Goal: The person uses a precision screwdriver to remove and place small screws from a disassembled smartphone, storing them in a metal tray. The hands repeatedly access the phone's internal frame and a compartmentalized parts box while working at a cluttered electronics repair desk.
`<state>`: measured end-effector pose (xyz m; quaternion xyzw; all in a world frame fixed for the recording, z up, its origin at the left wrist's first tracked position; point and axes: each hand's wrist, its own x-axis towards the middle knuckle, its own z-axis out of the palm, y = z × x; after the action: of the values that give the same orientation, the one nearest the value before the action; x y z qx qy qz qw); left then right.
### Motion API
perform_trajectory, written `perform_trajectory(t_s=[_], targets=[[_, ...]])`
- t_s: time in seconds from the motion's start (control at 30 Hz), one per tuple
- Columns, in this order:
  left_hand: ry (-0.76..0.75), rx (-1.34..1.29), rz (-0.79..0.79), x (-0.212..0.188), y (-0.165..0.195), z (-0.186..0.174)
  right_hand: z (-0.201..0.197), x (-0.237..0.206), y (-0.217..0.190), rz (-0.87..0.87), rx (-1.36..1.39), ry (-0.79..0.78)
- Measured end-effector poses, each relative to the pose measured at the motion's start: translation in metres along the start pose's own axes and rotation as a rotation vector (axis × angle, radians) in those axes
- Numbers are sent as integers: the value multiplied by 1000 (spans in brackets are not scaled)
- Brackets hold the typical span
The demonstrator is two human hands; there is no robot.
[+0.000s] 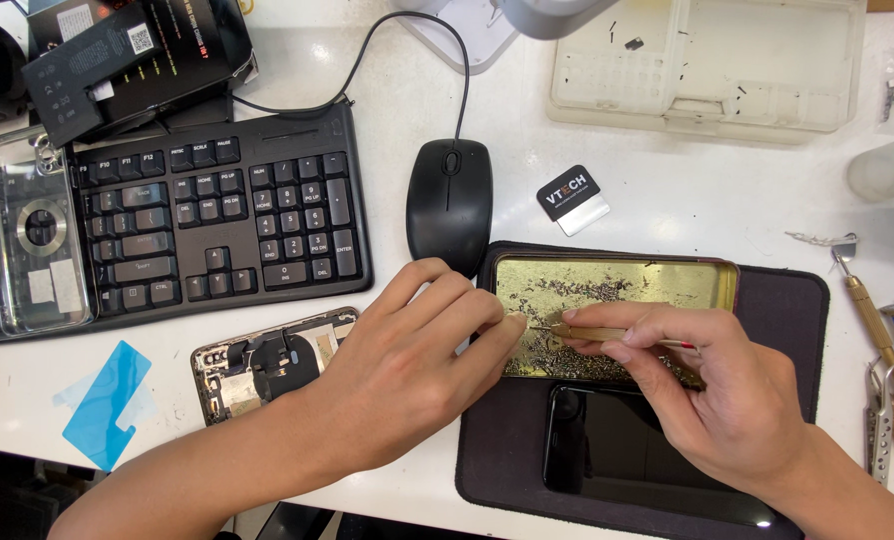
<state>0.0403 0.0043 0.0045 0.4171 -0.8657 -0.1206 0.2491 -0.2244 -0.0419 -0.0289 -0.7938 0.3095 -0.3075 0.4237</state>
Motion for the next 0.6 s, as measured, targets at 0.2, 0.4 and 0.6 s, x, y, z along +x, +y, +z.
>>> perform_trajectory(t_s=[0.2,0.4,0.6], targets=[[51,-135,-126,1,3,7,-3,-2,-2,87,246,56],[150,-193,-209,5,9,17,-8,-1,-5,197,310,136],[189,-188,-252,7,12,22,-8,0,-6,207,302,131]])
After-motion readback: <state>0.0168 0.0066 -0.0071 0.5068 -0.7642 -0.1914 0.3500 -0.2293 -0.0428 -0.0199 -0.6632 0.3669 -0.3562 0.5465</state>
